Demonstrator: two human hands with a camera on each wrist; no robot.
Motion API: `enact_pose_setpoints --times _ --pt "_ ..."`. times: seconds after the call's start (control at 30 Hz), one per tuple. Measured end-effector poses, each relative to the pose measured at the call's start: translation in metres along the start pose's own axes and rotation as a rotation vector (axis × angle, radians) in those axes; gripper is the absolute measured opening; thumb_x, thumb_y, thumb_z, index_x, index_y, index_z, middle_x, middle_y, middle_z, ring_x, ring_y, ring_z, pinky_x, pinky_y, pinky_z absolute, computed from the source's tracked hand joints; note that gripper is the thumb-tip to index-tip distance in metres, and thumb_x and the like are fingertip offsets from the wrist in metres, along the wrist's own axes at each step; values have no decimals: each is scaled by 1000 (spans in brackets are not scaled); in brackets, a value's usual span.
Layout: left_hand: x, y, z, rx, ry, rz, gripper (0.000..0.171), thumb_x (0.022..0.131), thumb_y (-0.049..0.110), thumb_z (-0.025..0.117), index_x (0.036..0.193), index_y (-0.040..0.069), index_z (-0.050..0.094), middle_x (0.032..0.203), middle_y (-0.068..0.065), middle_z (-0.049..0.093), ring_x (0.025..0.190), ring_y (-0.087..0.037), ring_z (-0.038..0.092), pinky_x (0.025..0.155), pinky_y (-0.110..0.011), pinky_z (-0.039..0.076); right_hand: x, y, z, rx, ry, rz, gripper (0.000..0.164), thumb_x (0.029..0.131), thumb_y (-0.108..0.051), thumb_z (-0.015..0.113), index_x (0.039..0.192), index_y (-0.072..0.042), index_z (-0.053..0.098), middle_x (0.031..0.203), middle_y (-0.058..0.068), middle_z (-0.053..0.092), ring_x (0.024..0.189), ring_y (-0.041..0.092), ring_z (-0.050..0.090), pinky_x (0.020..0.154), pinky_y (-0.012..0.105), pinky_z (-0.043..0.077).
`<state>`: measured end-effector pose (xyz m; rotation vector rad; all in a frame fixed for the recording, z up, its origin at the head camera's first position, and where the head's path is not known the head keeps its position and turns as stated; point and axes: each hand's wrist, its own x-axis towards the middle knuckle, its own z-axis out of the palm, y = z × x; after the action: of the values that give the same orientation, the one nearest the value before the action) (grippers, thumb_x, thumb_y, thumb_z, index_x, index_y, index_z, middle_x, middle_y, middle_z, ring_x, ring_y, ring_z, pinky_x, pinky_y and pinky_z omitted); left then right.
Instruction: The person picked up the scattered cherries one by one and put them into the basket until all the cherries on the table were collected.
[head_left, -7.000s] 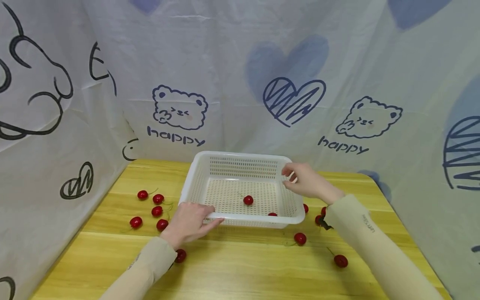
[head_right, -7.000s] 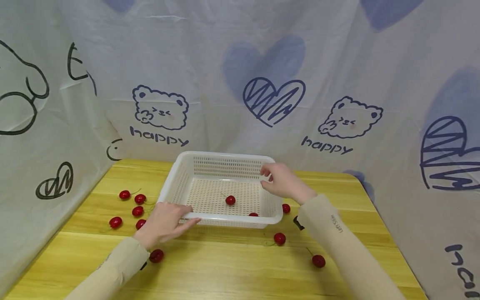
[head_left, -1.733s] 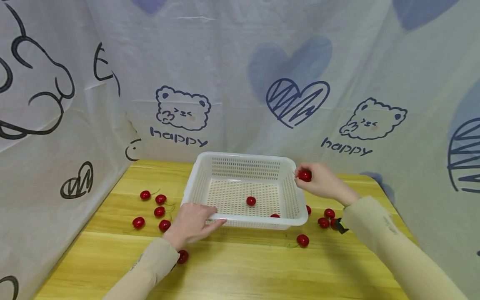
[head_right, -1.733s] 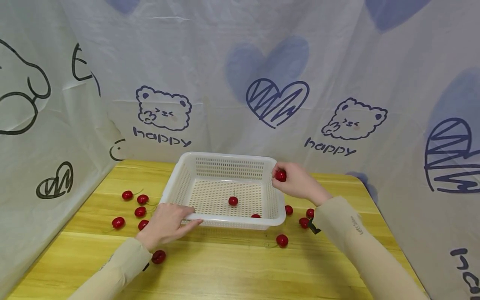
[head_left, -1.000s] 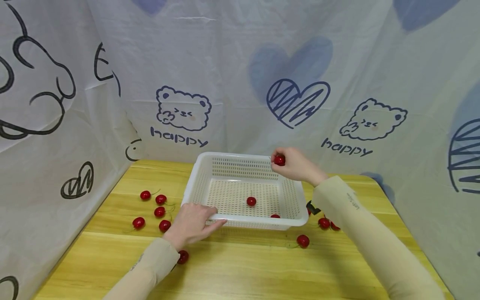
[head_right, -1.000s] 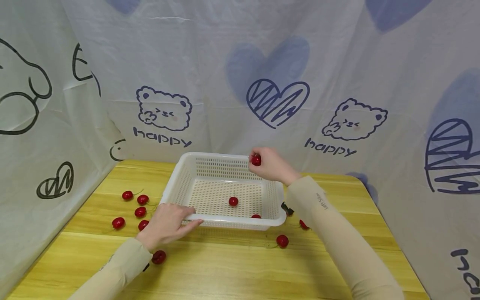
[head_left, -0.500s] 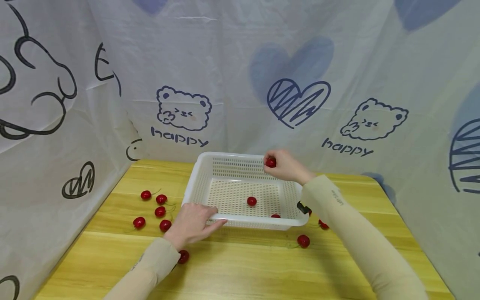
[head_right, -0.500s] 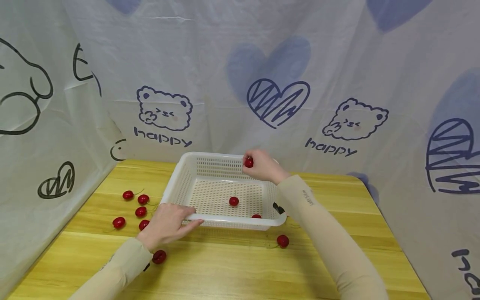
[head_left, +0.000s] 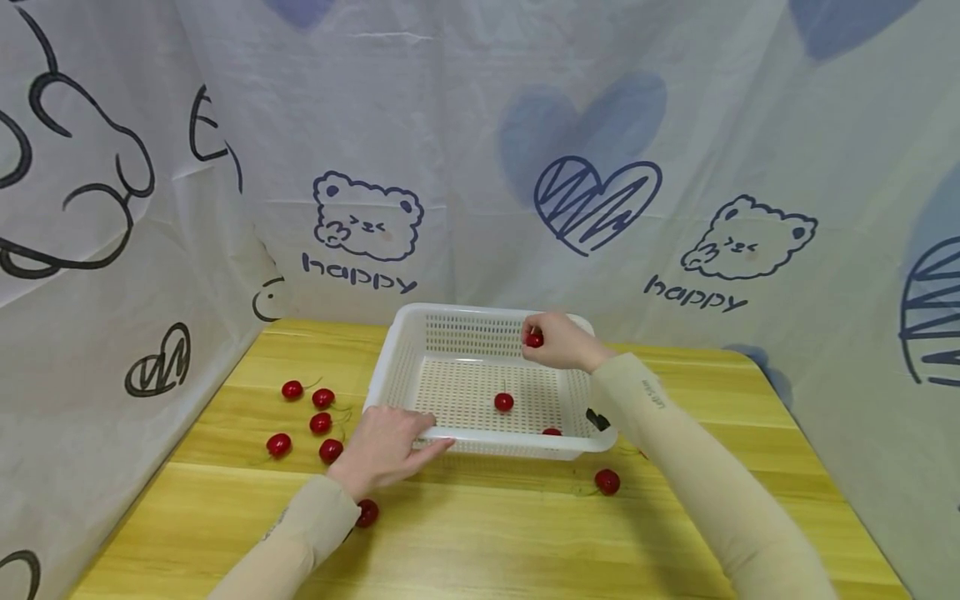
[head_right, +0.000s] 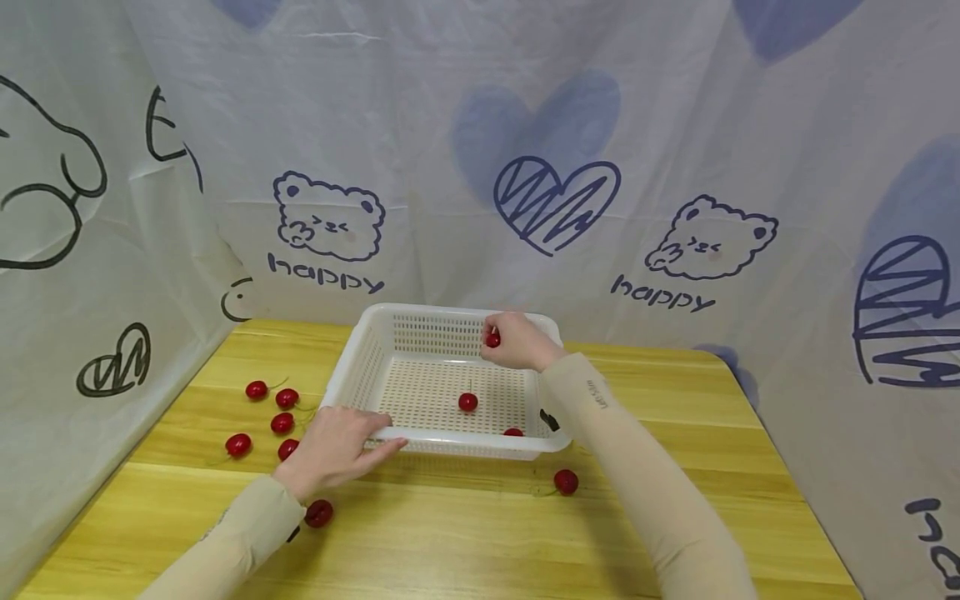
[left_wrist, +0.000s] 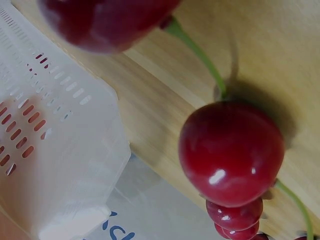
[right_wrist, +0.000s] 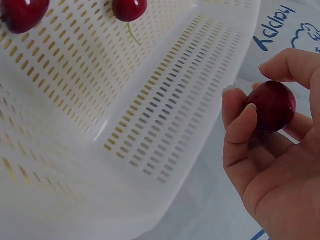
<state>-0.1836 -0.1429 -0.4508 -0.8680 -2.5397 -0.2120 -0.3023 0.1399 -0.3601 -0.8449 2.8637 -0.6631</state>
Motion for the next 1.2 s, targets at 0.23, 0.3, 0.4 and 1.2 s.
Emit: enact_pose_setpoints --times 0.23,0.3,0.4,1.2 --pt "0 0 -1 -8 2 3 40 90 58 50 88 22 69 74 6 70 47 -5 42 43 -23 35 3 2 8 -47 -46 29 7 84 -13 64 87 -11 58 83 4 59 70 17 52 60 25 42" --pt "0 0 -1 -10 1 3 40 90 58 50 89 22 69 75 6 70 47 -5 42 43 -22 35 4 3 10 -49 -58 24 7 84 -13 63 86 -10 58 81 3 58 70 16 51 60 25 42" --pt "0 0 -1 -9 0 2 40 90 58 50 89 22 69 75 6 70 48 -5 42 43 -22 35 4 3 11 -56 -75 20 6 84 -13 63 86 -10 58 78 4 57 69 16 51 60 25 41" --pt "1 0 -1 5 9 6 41 89 57 51 89 21 70 72 6 70 45 -4 40 40 -21 32 8 2 27 -185 -276 90 10 83 -18 68 81 -14 59 80 0 59 74 15 53 64 28 45"
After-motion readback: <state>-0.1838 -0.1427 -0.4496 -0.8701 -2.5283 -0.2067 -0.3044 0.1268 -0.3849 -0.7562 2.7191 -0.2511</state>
